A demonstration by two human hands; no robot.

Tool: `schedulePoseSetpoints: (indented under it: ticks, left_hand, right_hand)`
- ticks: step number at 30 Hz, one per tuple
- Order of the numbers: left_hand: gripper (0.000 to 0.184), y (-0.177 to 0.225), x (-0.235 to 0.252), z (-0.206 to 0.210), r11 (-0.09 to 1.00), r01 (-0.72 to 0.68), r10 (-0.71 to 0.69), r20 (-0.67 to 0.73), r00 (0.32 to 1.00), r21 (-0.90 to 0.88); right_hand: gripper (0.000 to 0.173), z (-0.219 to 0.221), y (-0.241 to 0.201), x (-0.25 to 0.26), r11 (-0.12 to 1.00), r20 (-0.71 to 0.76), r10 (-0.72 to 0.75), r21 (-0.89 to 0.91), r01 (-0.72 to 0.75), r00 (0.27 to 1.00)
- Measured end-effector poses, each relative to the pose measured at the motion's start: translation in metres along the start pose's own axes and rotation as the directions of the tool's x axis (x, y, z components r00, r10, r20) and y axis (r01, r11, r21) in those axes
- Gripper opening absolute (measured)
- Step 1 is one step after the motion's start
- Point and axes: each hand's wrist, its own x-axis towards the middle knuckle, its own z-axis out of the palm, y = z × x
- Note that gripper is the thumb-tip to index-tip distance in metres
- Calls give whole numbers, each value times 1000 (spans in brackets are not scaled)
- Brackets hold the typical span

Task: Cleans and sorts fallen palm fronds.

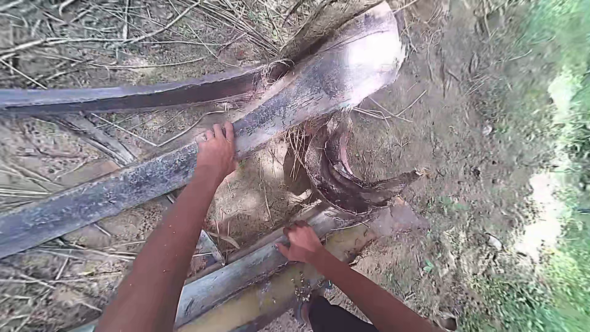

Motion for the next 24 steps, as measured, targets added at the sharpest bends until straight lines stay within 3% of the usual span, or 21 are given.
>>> schedulePoseSetpoints:
  ticks: [4,7,9,11,13,14,16,19,22,24]
  left_hand:
    - [96,-7,-63,-33,987,-102,122,175,977,-121]
    - [73,-33,-109,-50,974,-130,186,329,926,-184]
    - [57,-65,-145,-61,982,-140,179,404,897,-125]
    - [36,-131,-194,-72,990,-124,78,494,866,61]
    - [34,-229,-266,-89,957,-57,-118,559,821,286]
    - [37,-266,-301,-102,947,22,-199,532,823,320]
    - [43,-303,-347,-124,952,179,-272,417,867,248]
    - [51,-280,-382,-105,979,202,-199,352,914,30]
    - [66,-223,-361,-41,996,-5,22,185,982,-94]
    - [75,-174,-320,-2,986,-130,136,56,989,-109]
  right_hand:
    - [64,-27,-14,-20,981,161,144,103,-162,976]
    - [65,-43,-26,-53,974,163,125,166,-152,979]
    - [61,-50,-32,-76,975,119,85,197,-108,989]
    - [58,-51,-40,-93,975,115,68,204,-91,991]
    - [60,-44,-54,-102,973,163,118,178,-147,980]
    - [62,-42,-59,-103,967,172,152,176,-182,973]
    - [64,-39,-69,-96,951,183,212,189,-246,960]
    - [64,-40,-75,-79,943,218,244,174,-284,945]
    - [59,-50,-75,-58,956,257,204,158,-249,945]
    - [59,-45,-73,-54,960,228,184,168,-225,956]
